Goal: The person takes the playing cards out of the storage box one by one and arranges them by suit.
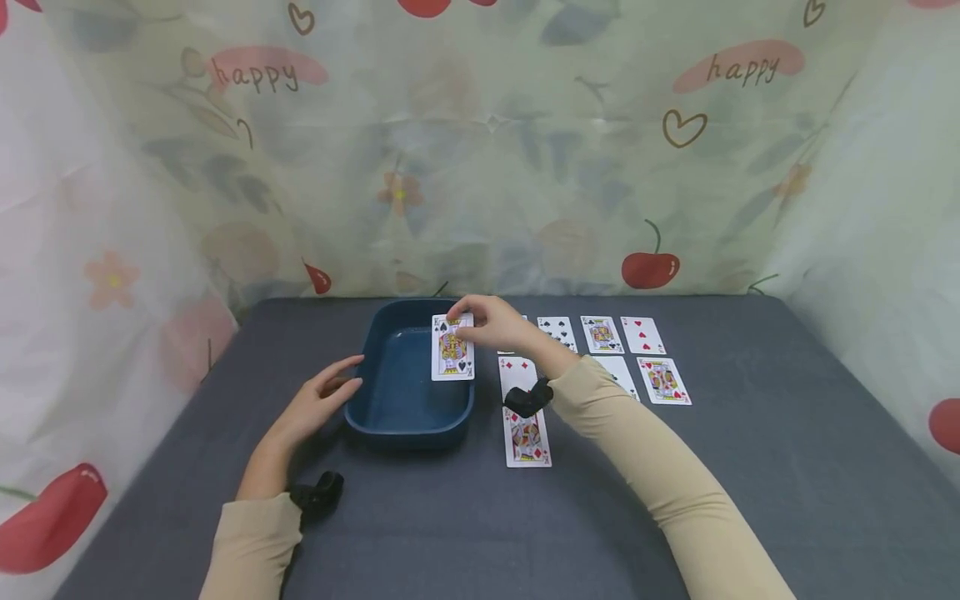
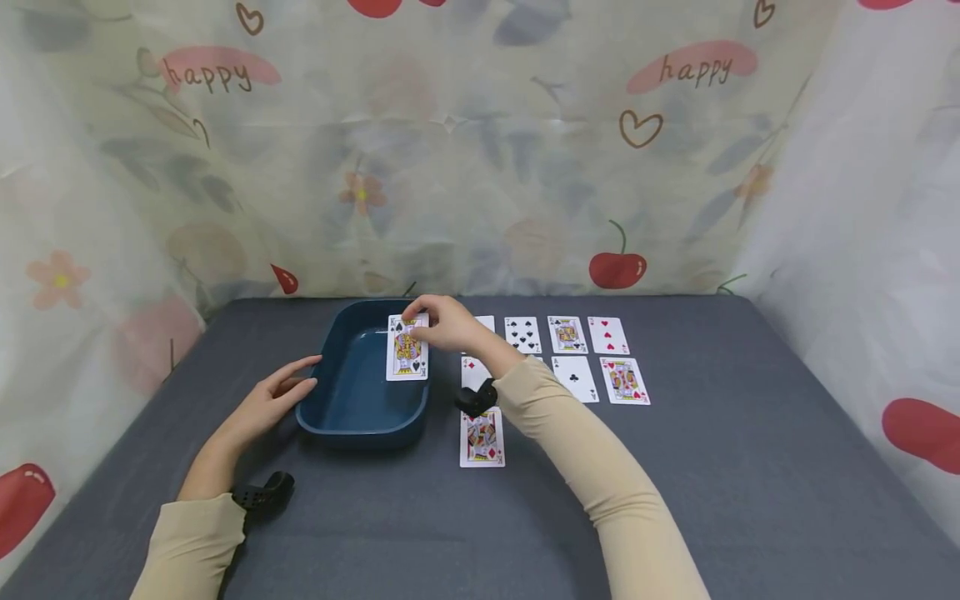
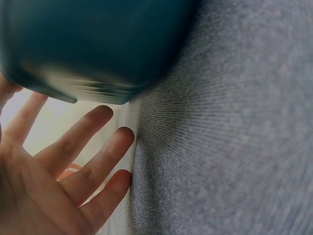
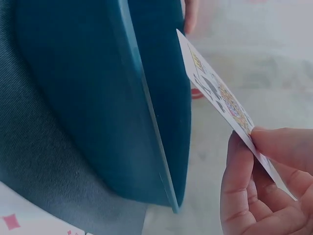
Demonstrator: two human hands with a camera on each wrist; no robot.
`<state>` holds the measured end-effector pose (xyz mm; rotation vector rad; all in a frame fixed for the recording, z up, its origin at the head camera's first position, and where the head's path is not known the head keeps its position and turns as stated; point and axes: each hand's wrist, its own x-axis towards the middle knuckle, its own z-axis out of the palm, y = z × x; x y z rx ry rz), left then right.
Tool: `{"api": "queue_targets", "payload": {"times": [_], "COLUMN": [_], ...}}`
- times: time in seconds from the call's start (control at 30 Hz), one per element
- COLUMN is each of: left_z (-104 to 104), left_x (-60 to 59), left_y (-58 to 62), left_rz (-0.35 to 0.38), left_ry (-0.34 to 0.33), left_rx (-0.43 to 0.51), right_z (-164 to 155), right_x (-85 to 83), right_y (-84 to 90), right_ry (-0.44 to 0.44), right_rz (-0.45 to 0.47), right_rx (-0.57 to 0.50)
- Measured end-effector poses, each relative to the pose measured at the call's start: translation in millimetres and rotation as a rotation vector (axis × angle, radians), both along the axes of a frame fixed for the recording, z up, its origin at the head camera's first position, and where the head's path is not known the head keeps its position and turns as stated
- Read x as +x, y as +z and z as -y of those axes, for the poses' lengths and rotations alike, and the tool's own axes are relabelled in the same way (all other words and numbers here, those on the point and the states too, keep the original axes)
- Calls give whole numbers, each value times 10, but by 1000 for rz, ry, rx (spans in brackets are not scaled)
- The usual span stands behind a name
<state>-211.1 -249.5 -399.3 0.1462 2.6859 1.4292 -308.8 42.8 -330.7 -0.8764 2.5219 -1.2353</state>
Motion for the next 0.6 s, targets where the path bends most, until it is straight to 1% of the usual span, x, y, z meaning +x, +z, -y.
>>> {"api": "queue_targets", "payload": {"times": [0.2, 0.33, 0.43, 0.6], "left_z": [-4, -7, -8, -3], "left_x": [-7, -5, -14, -26], "left_y": [2, 3, -10, -22], "left_rz": [1, 5, 11, 8], "left_ry": [9, 14, 13, 8], "left_rx": [-10, -10, -8, -2], "right_z": [-182, -314, -436, -675], "right_x": [66, 106, 120, 146], "right_y": [31, 32, 4, -62], "right_ry": [-16, -32, -44, -74], "right_rz": [-1, 40, 74, 67], "right_rx": [-13, -19, -30, -13]}}
